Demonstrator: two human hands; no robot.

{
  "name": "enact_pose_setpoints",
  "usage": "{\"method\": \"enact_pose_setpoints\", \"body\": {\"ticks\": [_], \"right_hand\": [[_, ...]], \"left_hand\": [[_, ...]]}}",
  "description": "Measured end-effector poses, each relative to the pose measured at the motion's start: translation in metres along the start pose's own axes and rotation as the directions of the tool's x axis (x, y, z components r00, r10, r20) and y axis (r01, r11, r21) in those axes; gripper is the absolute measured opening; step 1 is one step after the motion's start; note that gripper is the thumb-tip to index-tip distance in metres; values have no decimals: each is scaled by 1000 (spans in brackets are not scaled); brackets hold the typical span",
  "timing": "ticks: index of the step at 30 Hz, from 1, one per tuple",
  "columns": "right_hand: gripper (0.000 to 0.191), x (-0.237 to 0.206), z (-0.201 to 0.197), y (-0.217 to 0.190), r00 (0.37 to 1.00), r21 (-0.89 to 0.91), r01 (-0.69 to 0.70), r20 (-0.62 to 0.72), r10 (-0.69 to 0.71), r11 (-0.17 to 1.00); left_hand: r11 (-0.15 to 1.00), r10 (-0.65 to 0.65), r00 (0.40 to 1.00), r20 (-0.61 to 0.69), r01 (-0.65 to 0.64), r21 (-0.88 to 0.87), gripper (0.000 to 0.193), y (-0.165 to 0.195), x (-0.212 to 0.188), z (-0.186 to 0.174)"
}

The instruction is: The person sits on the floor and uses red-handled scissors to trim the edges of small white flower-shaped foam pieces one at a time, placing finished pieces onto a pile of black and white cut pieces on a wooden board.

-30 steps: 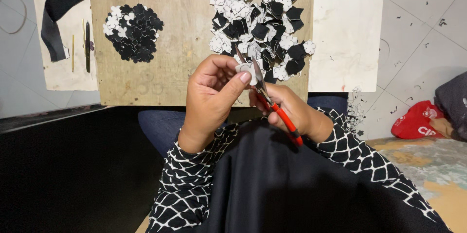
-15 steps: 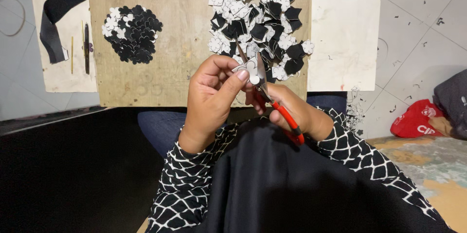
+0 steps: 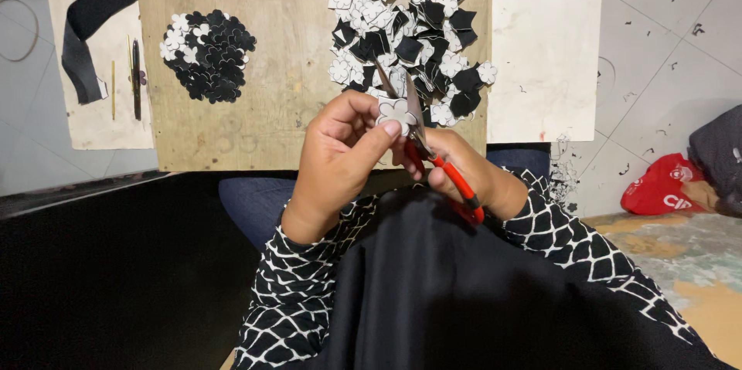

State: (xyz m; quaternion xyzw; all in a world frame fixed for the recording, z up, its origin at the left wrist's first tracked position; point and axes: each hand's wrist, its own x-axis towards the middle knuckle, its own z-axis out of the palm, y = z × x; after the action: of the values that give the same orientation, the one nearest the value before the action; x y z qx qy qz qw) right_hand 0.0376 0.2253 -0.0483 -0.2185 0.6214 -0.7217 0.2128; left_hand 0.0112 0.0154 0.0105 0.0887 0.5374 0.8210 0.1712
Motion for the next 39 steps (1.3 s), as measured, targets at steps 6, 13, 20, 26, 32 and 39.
{"method": "enact_pose_setpoints", "body": {"ticks": [6,13,20,26,32,39], "right_hand": [[85,4,1,-9,1000,-15,-23,18,23,1000],[84,6,5,-13,999,-25,-36,11,37,999],[81,3,10,-3,998,17,-40,-47,41,999],[79,3,15,-1,995,61,-66,-67,70,996],[74,3,19,6,993,58,-30,-114,36,998],[72,1,22,13,990,149,-43,-127,63,988]], "left_hand": [[996,66,993,-96,-60,63,10,2,-2,5],[997,57,992,-112,-51,54,8,1,-1,4],[999,35,998,-54,-35,14,6,2,-3,4],[1000,23,999,-46,-23,-1,4,3,-3,2],[997,28,995,-96,-21,75,6,1,-3,0],[999,14,994,-108,-11,34,5,-2,-2,-1]]}}
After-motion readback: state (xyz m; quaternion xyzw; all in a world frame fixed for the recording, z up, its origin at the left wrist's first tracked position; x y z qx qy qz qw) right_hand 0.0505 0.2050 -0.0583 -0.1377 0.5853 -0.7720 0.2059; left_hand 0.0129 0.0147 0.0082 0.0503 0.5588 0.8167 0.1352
